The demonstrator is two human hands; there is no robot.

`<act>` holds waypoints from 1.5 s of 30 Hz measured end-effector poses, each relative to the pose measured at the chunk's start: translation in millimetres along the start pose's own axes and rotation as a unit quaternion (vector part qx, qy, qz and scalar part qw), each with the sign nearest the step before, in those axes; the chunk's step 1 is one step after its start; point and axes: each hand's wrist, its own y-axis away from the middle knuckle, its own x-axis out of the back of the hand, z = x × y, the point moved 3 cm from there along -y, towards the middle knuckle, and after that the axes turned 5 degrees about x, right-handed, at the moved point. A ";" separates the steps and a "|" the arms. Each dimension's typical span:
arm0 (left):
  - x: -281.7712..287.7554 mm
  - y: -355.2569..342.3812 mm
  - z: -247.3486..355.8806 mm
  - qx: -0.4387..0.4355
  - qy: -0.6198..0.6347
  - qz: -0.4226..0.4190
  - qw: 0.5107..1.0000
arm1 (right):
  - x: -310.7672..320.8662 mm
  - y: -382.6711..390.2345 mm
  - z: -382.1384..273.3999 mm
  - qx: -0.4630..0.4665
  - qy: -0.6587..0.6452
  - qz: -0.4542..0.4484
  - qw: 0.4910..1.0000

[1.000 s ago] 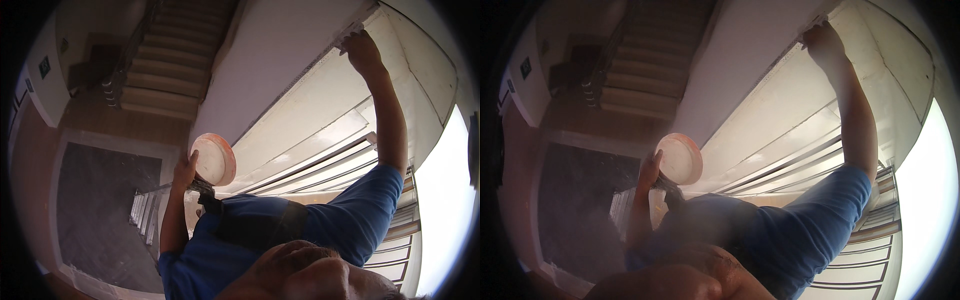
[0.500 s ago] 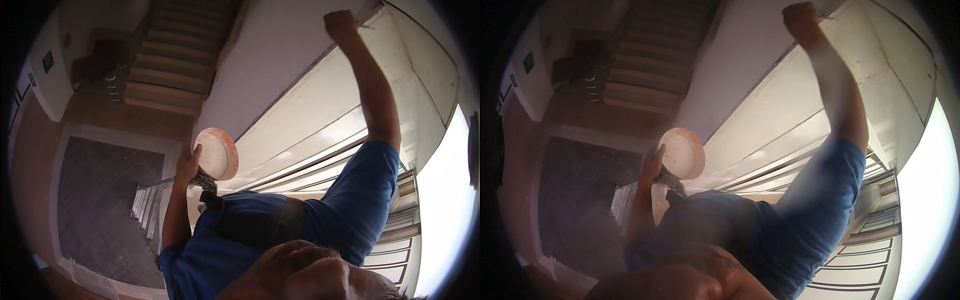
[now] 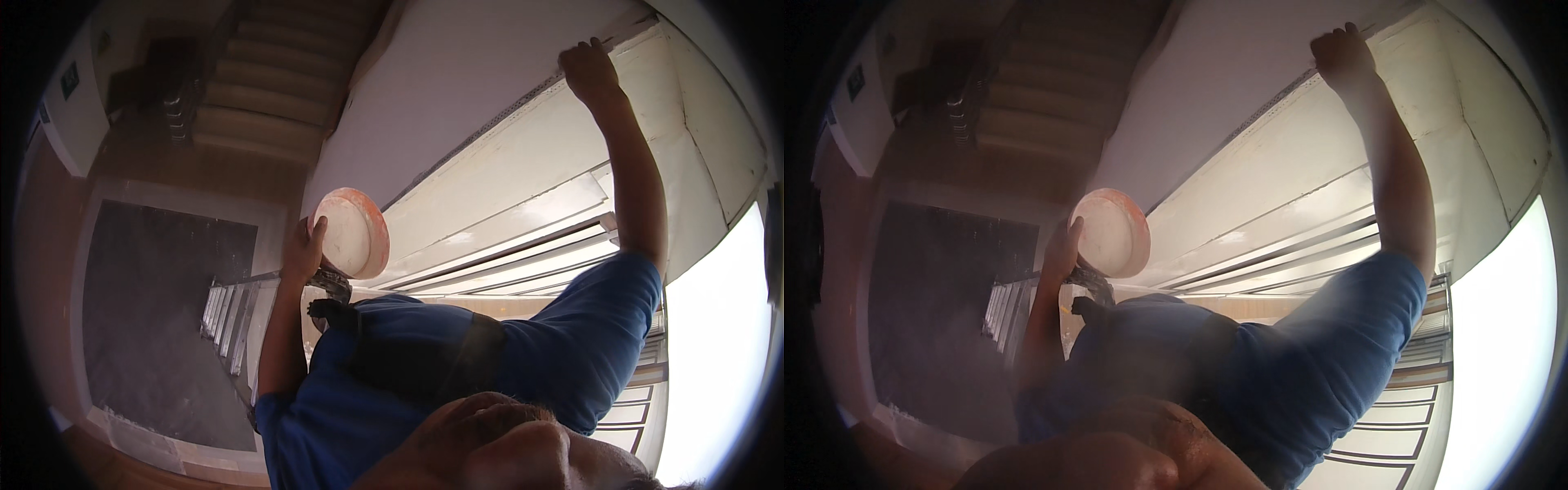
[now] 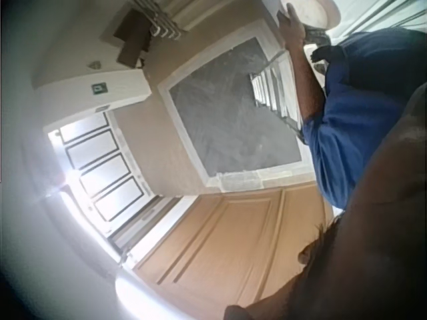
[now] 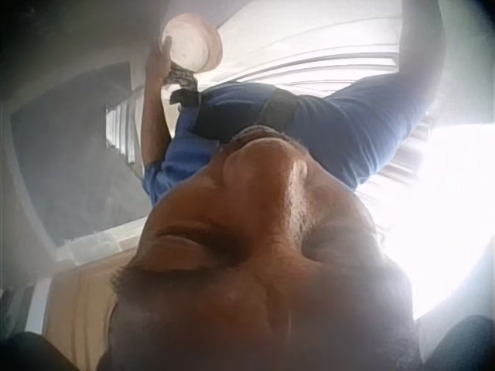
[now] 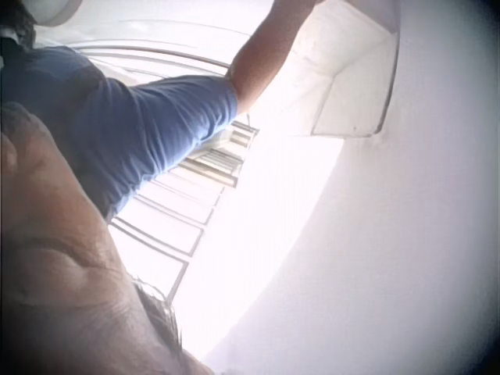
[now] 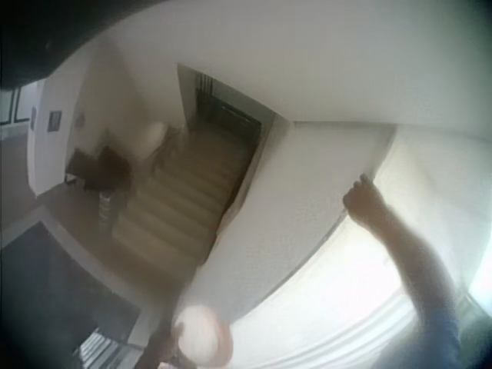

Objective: The person applies white plaster to a ceiling using a trowel and a bucket while standing on a ladder. The person repeatedly scoops plaster from the bucket and spreads it onto the ceiling surface.

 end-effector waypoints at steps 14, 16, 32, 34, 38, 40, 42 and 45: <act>14.2 10.0 5.0 -0.008 0.530 -0.024 0.847 | 76.1 28.2 -286.8 0.074 -0.748 0.211 0.624; 16.7 14.7 2.1 -0.034 0.527 0.004 0.849 | 70.8 18.6 -327.8 -0.008 -0.771 0.177 0.611; 37.7 30.0 25.8 -0.229 0.302 0.156 0.912 | 102.6 -13.7 -375.3 0.000 -0.869 0.248 0.429; 47.6 29.4 26.2 -0.185 0.309 0.155 0.920 | 112.6 -12.4 -369.3 0.067 -0.871 0.241 0.423; 63.6 34.0 32.2 -0.125 0.246 0.154 0.949 | 131.0 -5.0 -357.9 0.252 -0.783 0.302 0.481; 73.1 30.1 38.4 -0.097 0.247 0.145 0.953 | 134.4 -3.2 -358.2 0.334 -0.752 0.263 0.504; 76.4 31.2 43.8 -0.075 0.229 0.148 0.959 | 136.3 0.0 -359.3 0.398 -0.703 0.263 0.527; 80.4 32.6 51.6 -0.051 0.204 0.168 0.963 | 138.3 5.5 -369.1 0.461 -0.611 0.247 0.594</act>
